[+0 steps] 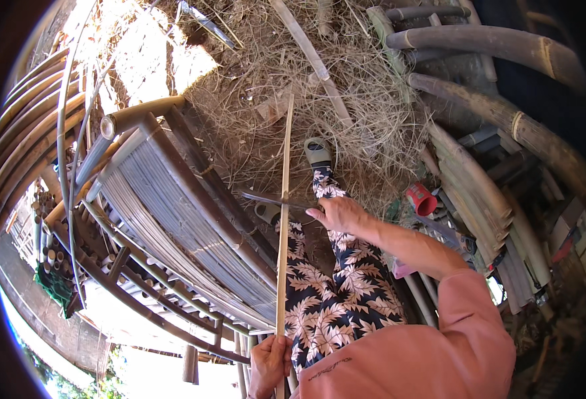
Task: The person weaves thin bamboo strips into a mat on a bamboo loom. They use a knife to split and trim the bamboo strips, then interlace them through the loom's warp threads. The person repeatedly uses the knife to push the woven strips into place.
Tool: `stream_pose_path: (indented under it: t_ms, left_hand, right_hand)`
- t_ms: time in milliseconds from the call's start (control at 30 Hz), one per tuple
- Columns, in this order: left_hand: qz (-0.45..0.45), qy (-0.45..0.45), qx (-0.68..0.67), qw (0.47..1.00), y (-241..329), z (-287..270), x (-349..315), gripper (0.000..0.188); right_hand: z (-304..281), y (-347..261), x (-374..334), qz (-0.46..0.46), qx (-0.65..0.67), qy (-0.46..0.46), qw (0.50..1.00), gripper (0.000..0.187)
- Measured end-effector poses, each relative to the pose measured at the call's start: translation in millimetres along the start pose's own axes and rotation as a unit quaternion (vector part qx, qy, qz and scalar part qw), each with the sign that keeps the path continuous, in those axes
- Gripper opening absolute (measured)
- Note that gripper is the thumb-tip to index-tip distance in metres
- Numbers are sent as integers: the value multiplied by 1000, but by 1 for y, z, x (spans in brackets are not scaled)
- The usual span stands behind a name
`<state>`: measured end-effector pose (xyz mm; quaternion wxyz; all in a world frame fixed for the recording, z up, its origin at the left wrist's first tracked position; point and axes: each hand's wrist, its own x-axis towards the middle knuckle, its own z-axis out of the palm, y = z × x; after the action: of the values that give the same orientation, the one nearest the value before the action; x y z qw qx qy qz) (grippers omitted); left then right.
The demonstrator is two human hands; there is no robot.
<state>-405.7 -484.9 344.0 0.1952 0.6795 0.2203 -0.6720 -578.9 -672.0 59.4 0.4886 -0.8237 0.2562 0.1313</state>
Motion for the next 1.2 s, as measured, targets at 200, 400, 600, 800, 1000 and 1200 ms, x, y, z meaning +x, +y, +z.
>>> stream_pose_path:
  t_ms: [200,400,600,800,1000,1200]
  left_hand:
    - [-31,11,19,999,8,4,0,30]
    - [-16,15,-8,1000,4,12,2,31]
    - [13,-13,-36,999,-2,3,-5,31]
    - [100,56,-26,993,-76,-21,-111,27]
    - [184,146,112,966,-172,-49,-147,32]
    - [442,317,122,830,-234,-44,-127,27]
  right_hand:
    - [-4,-40,-23,-83,70,-31,994,45]
    - [14,31,30,36,-105,30,993,47]
    - [8,-40,-11,-228,-6,100,968,53]
    - [-72,9,26,105,-39,57,992,57]
    - [-164,-80,-9,244,292,200,903,72]
    - [-91,-272,-48,60,489,205,846,46]
